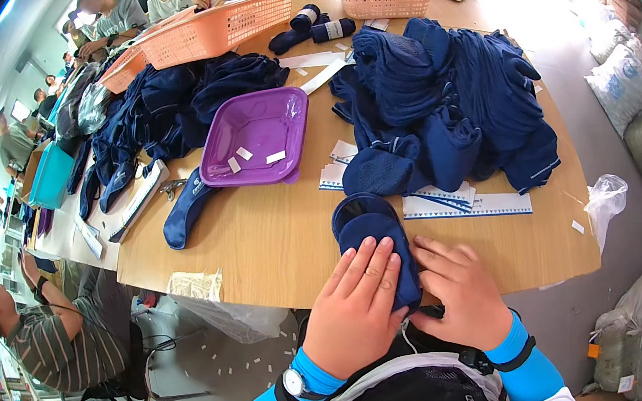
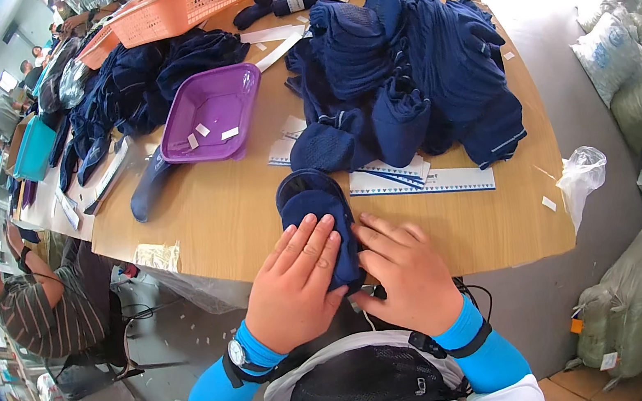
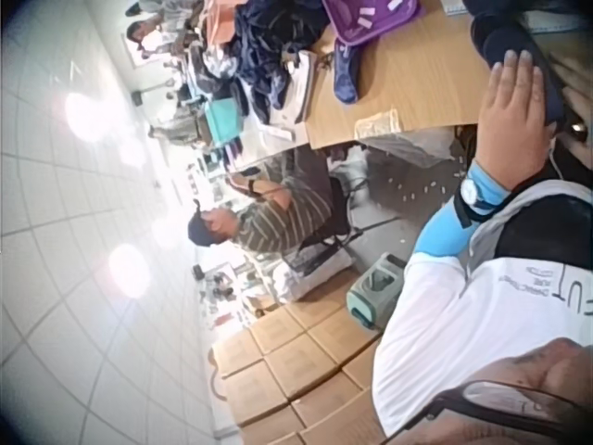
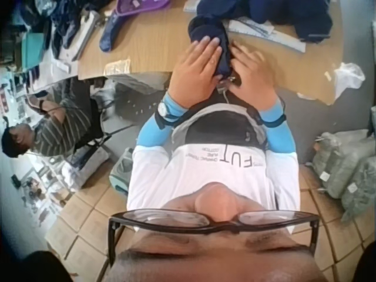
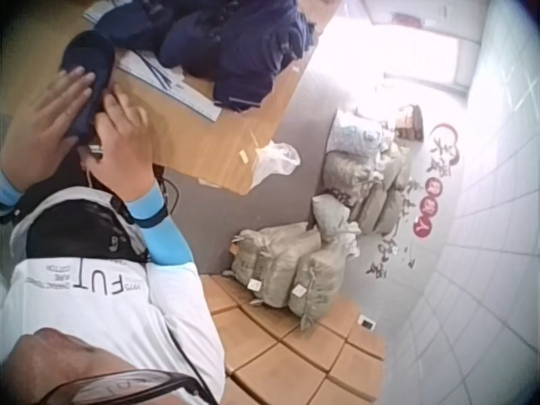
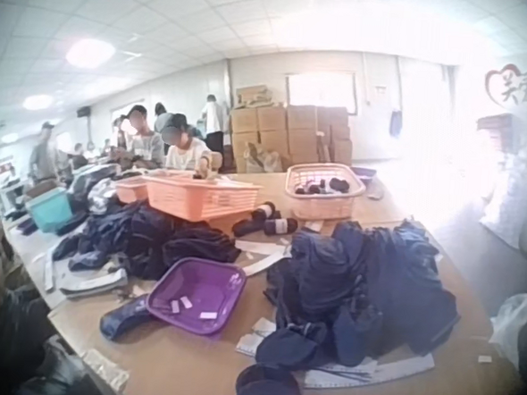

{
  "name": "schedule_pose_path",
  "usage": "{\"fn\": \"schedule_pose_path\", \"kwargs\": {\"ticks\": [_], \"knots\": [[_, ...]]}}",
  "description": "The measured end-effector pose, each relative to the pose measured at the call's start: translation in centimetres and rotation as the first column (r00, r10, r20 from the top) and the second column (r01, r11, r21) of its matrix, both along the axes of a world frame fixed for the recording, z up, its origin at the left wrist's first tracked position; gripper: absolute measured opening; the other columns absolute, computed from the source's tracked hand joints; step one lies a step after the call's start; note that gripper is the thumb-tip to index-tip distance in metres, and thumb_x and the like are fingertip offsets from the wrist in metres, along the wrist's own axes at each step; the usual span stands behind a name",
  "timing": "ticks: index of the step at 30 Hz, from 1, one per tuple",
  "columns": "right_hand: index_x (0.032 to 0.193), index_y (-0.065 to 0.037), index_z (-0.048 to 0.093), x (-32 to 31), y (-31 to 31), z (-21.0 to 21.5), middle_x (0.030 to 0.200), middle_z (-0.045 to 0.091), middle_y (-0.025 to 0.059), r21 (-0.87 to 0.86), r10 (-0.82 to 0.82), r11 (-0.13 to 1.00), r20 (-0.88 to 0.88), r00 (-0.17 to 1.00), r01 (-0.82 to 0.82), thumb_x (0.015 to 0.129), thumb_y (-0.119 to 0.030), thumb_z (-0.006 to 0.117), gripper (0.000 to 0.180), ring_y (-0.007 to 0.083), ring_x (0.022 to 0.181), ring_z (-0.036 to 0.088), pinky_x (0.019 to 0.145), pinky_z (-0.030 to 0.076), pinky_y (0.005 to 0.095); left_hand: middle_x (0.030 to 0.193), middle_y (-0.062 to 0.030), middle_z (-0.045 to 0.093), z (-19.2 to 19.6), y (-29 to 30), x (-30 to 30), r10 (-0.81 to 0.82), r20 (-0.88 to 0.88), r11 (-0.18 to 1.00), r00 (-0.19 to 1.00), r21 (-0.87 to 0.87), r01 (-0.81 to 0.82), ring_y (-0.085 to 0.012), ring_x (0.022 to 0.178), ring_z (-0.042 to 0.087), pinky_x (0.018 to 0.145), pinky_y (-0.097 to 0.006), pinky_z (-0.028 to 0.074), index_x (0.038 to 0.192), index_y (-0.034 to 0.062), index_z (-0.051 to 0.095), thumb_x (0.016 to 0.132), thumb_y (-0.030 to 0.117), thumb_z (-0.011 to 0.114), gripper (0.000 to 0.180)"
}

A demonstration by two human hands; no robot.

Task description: Folding blue socks and applying a paper label wrap.

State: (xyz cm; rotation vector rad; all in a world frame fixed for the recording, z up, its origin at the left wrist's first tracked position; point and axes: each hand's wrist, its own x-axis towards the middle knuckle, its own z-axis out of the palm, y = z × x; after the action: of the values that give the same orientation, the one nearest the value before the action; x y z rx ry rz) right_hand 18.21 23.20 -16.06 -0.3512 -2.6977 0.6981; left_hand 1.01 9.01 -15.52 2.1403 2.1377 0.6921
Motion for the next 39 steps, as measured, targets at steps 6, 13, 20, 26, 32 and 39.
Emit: {"fn": "schedule_pose_path", "kwargs": {"ticks": [6, 13, 20, 26, 32, 39], "knots": [[0.100, -0.004, 0.068, 0.4, -0.1, 0.2, 0.151, 0.057, 0.0219, 0.030, -0.049, 0.998, 0.015, 0.999, 0.049, 0.074, -0.022, 0.090, 0.038, 0.0386, 0.133, 0.058, 0.106, 0.046, 0.0515, 0.146, -0.0188, 0.058, 0.6, -0.1, 1.6, 0.079, -0.044, 0.997, 0.996, -0.011, -0.080, -0.0370, 0.142, 0.053, 0.118, -0.048, 0.045, 0.146, -0.0017, 0.061, 0.084, 0.044, 0.080, 0.079], [0.105, -0.009, 0.070, 1.2, -1.1, -1.8, 0.141, 0.064, 0.0112, -0.011, -0.080, 0.997, -0.213, 0.974, 0.080, 0.067, -0.007, 0.088, 0.042, 0.0352, 0.117, 0.067, 0.095, 0.055, 0.0449, 0.117, -0.0077, 0.061, -0.9, -0.4, 1.5, 0.089, -0.294, 0.993, 0.952, 0.102, -0.062, -0.0267, 0.119, 0.061, 0.106, -0.042, 0.051, 0.140, 0.0061, 0.068, 0.082, 0.021, 0.076, 0.060], [0.103, -0.009, 0.075, 1.8, -0.7, -2.5, 0.117, 0.073, 0.0060, 0.149, 0.013, 0.989, -0.259, 0.966, 0.027, 0.065, -0.007, 0.084, 0.039, 0.0306, 0.110, 0.070, 0.090, 0.058, 0.0443, 0.097, -0.0034, 0.067, -1.7, -0.8, 0.2, -0.060, -0.085, 0.963, 0.995, 0.258, 0.080, -0.0217, 0.097, 0.069, 0.089, -0.038, 0.058, 0.112, 0.0076, 0.079, 0.079, 0.014, 0.076, 0.034], [0.096, -0.008, 0.075, 0.4, 0.0, -1.1, 0.102, 0.070, 0.0054, 0.078, 0.039, 0.997, -0.237, 0.971, -0.021, 0.074, -0.012, 0.080, 0.023, 0.0304, 0.101, 0.067, 0.089, 0.053, 0.0452, 0.084, -0.0065, 0.065, -2.3, -0.7, -0.1, -0.063, 0.112, 0.947, 0.992, 0.320, 0.024, -0.0272, 0.087, 0.067, 0.080, -0.040, 0.057, 0.101, 0.0063, 0.077, 0.082, 0.020, 0.081, 0.023], [0.087, -0.006, 0.071, -0.9, -0.4, -0.6, 0.105, 0.065, 0.0083, -0.051, -0.089, 0.995, -0.138, 0.986, 0.083, 0.088, -0.020, 0.076, 0.015, 0.0320, 0.099, 0.060, 0.091, 0.046, 0.0476, 0.089, -0.0106, 0.064, -1.5, 0.2, 0.6, 0.116, 0.188, 0.948, 0.975, 0.273, -0.165, -0.0320, 0.085, 0.064, 0.074, -0.042, 0.054, 0.097, 0.0045, 0.073, 0.091, 0.011, 0.074, 0.009], [0.081, -0.002, 0.069, -2.8, -0.5, -1.5, 0.110, 0.064, 0.0124, -0.050, -0.188, 0.982, -0.096, 0.977, 0.184, 0.098, -0.024, 0.069, 0.028, 0.0353, 0.102, 0.058, 0.090, 0.042, 0.0492, 0.110, -0.0142, 0.067, -2.9, -0.7, 1.7, 0.155, 0.193, 0.911, 0.969, 0.350, -0.216, -0.0306, 0.095, 0.068, 0.081, -0.040, 0.058, 0.108, 0.0001, 0.073, 0.084, 0.001, 0.073, 0.023]]}}
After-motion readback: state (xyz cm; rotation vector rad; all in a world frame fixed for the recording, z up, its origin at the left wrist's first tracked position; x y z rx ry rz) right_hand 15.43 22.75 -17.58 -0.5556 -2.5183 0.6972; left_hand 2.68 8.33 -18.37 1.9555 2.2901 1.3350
